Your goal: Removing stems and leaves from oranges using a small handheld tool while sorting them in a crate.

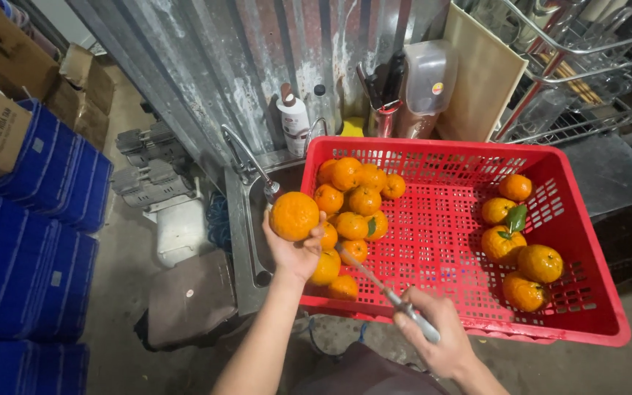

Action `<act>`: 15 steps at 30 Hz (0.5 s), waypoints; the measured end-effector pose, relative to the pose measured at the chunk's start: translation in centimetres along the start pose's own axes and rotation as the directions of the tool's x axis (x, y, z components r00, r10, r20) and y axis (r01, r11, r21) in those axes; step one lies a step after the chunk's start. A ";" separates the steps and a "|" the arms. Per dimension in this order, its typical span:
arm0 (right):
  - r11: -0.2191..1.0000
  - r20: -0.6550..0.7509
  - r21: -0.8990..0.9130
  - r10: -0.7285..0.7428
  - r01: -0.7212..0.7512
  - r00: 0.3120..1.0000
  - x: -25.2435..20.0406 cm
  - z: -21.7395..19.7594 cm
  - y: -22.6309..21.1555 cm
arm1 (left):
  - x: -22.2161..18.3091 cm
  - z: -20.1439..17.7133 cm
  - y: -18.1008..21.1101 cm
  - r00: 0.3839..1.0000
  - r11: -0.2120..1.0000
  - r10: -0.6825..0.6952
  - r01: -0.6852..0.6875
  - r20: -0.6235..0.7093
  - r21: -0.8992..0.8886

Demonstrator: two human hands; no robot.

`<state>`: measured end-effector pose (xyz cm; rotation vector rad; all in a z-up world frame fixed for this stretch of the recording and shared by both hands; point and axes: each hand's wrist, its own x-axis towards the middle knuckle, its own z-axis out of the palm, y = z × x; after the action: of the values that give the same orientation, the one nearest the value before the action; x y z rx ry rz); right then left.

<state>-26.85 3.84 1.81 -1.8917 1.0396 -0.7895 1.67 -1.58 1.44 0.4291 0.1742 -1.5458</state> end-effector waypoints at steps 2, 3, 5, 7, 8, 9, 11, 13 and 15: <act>0.999 0.023 -0.023 -0.038 0.038 0.999 -0.2 0.1 -0.6 | 0.9 -1.0 0.4 1.000 1.000 -0.014 0.014 -0.004 0.013; 0.996 0.052 -0.048 -0.077 0.079 0.996 -0.4 0.0 -0.7 | 1.6 -1.5 0.3 1.000 0.999 -0.025 0.026 -0.007 0.022; 0.997 0.015 -0.042 -0.059 0.060 0.998 -0.2 -0.3 -0.9 | 2.0 -1.3 0.0 0.999 0.997 -0.034 0.036 -0.030 0.066; 0.999 -0.026 -0.034 -0.041 0.040 0.999 -0.3 -1.0 -1.3 | 3.2 -1.5 -0.8 0.998 0.992 -0.044 0.050 -0.049 0.113; 0.994 0.020 -0.113 -0.004 0.006 1.000 -0.4 -1.4 -1.5 | 4.1 -1.7 -1.4 0.997 0.995 0.015 -0.006 -0.080 0.104; 0.981 0.064 -0.191 0.039 -0.026 0.997 -0.6 -1.9 -1.8 | 5.1 -1.8 -2.1 0.991 0.993 0.074 -0.063 -0.111 0.097; 0.963 -0.048 -0.215 0.157 -0.164 0.986 -1.8 -2.4 0.2 | 6.4 -1.2 -3.8 0.997 0.993 0.036 -0.028 -0.066 0.115; 0.929 -0.160 -0.226 0.262 -0.293 0.952 -3.0 -3.4 1.3 | 8.7 -1.0 -5.8 1.000 0.992 0.002 0.000 -0.017 0.128; 0.927 -0.173 -0.167 0.309 -0.337 0.935 -4.4 -4.8 1.6 | 11.7 -1.5 -8.3 0.990 0.979 -0.141 0.141 -0.014 0.148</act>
<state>-33.37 5.47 2.12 -1.7731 1.5229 -0.6565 -5.92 -11.60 -5.59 0.5466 0.0931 -1.7043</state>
